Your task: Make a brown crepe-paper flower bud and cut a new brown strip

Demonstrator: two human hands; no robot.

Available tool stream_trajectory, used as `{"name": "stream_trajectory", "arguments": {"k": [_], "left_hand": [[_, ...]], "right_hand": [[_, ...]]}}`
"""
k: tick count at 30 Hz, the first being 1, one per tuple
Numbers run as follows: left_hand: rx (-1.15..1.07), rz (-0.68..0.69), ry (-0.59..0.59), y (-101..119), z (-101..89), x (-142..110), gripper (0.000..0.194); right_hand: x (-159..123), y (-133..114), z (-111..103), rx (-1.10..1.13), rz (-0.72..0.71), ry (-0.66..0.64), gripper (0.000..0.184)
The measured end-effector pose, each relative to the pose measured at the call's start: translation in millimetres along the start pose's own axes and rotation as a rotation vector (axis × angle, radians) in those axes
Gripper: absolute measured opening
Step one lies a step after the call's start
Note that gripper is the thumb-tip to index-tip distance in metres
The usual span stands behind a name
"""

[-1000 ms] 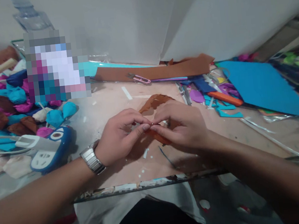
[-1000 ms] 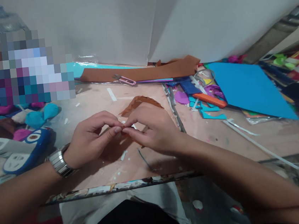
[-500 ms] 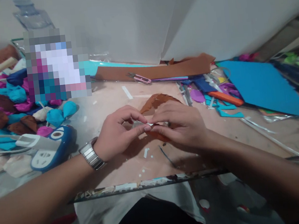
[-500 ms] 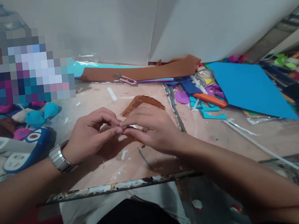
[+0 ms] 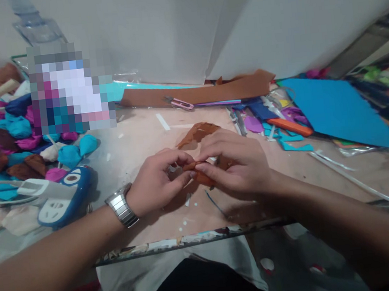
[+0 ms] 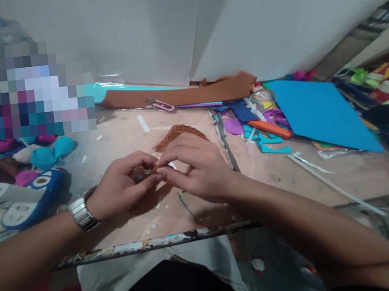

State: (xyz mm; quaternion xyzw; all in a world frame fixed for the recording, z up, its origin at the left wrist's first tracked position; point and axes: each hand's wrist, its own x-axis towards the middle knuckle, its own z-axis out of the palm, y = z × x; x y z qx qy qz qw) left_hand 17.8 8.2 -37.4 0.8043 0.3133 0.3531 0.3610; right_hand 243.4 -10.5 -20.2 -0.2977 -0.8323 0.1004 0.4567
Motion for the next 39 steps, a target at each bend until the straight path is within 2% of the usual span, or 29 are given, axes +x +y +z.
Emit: {"name": "stream_trajectory", "arguments": {"k": [4,9,11,13,17,33,39], "left_hand": [[0.048,-0.007,-0.01,-1.5,-0.5,-0.2,0.002],[0.172,0.01,-0.086,-5.3,-0.2,-1.2,0.012],[0.158,0.039,-0.053,-3.7,-0.9,-1.0,0.022],[0.098,0.084,0.031,0.1,-2.6,-0.5,0.025],[0.033,0.187,0.151,6.6,-5.4,0.5,0.009],[0.02,0.203,0.217,2.2,-3.0,1.0,0.008],[0.028,0.225,0.184,-1.3,-3.4,2.2,0.008]], "right_hand": [[-0.2,-0.4,1.5,-0.002,-0.019,0.013,0.007],[0.0,-0.2,0.9,-0.014,0.016,0.018,0.005],[-0.2,0.4,0.7,-0.023,0.031,0.013,0.006],[-0.4,1.2,0.8,-0.038,0.046,-0.002,0.006],[-0.4,2.8,1.6,-0.053,0.032,-0.038,0.006],[-4.7,8.0,2.6,-0.099,-0.019,-0.01,0.014],[-5.2,8.2,1.8,-0.091,0.02,-0.033,0.017]]}}
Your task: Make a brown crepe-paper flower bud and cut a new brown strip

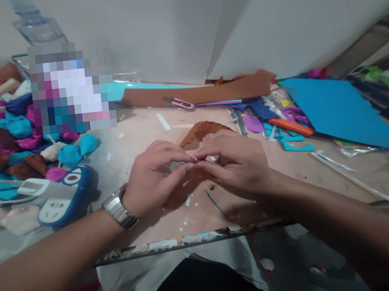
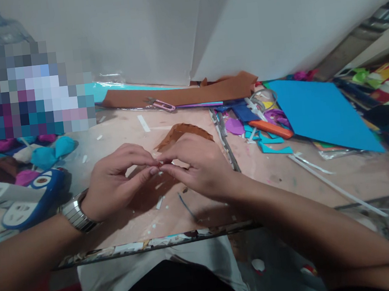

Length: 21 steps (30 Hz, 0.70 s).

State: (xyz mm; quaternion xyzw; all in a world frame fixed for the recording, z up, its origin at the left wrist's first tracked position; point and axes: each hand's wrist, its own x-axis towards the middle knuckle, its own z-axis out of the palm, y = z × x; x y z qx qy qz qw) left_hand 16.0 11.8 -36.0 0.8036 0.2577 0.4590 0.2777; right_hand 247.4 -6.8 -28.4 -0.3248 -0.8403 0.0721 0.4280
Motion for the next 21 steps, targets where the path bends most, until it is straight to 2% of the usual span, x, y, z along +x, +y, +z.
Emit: {"name": "stream_trajectory", "arguments": {"k": [8,18,21], "left_hand": [[-0.043,-0.049,-0.076,-2.6,-2.3,2.3,0.008],[-0.089,-0.154,-0.121,-5.6,-0.7,0.8,0.013],[-0.097,-0.145,-0.14,-4.2,-0.8,0.6,0.012]], "right_hand": [[-0.4,1.3,0.3,0.03,0.038,-0.063,0.022],[0.5,-0.2,0.0,0.067,0.028,-0.089,0.019],[0.4,-1.2,0.2,0.068,0.047,-0.104,0.02]]}}
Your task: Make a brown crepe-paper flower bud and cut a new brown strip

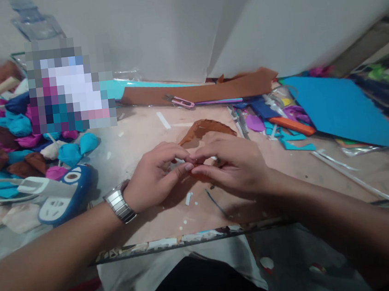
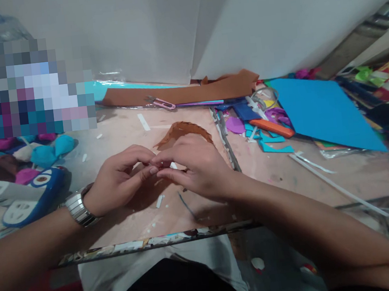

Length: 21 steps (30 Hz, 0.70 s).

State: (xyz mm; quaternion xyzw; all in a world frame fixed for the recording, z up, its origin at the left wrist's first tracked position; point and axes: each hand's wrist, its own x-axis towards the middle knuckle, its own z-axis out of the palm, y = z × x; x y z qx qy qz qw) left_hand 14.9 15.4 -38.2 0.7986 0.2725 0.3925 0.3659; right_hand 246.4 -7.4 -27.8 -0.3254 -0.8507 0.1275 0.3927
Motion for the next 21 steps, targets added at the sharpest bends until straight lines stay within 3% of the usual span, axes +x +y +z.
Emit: {"name": "stream_trajectory", "arguments": {"k": [7,14,21], "left_hand": [[-0.043,0.009,-0.059,5.9,1.4,-0.2,0.015],[-0.157,-0.11,-0.052,2.4,3.5,-2.3,0.019],[-0.072,-0.057,0.017,2.6,1.9,0.5,0.015]], "right_hand": [[0.2,-1.2,0.3,0.017,-0.003,0.005,0.02],[1.0,-3.0,-0.2,-0.014,-0.003,0.023,0.011],[-0.1,2.0,0.4,-0.025,-0.018,0.038,0.006]]}}
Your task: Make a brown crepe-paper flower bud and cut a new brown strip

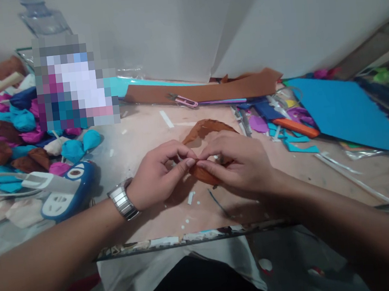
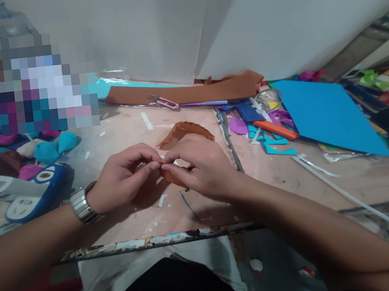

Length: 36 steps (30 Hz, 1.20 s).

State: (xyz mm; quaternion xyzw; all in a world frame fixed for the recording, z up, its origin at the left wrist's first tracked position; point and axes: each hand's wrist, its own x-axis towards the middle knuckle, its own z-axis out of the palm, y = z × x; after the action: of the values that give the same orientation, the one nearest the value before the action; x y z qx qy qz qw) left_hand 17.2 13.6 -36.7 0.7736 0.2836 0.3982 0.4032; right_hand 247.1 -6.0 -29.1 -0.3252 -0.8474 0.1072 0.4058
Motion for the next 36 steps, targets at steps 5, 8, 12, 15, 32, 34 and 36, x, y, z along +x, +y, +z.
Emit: {"name": "stream_trajectory", "arguments": {"k": [5,8,12,15,32,34,36], "left_hand": [[0.013,-0.015,0.067,1.0,1.3,-0.6,0.01],[0.026,-0.033,0.084,2.6,1.5,-1.4,0.008],[0.047,-0.071,0.071,2.9,-0.2,-1.2,0.01],[0.052,-0.1,0.054,2.1,-0.9,-0.9,0.012],[0.121,-0.096,-0.061,-0.1,4.5,-3.4,0.009],[0.136,-0.094,-0.074,0.5,4.7,-3.2,0.011],[0.145,-0.104,-0.082,1.3,4.6,-3.2,0.013]], "right_hand": [[-0.7,2.3,1.0,0.006,0.016,0.009,0.006],[0.0,2.0,0.9,0.015,-0.001,0.011,0.007],[0.7,-0.1,-0.5,0.012,-0.025,-0.024,0.016],[0.7,-2.3,-0.9,-0.004,-0.055,-0.018,0.02],[0.2,-5.2,-1.9,-0.043,0.06,0.003,0.009],[0.5,-5.3,-1.6,-0.05,0.051,0.003,0.009],[0.9,-5.6,-1.5,-0.055,0.048,0.004,0.009]]}}
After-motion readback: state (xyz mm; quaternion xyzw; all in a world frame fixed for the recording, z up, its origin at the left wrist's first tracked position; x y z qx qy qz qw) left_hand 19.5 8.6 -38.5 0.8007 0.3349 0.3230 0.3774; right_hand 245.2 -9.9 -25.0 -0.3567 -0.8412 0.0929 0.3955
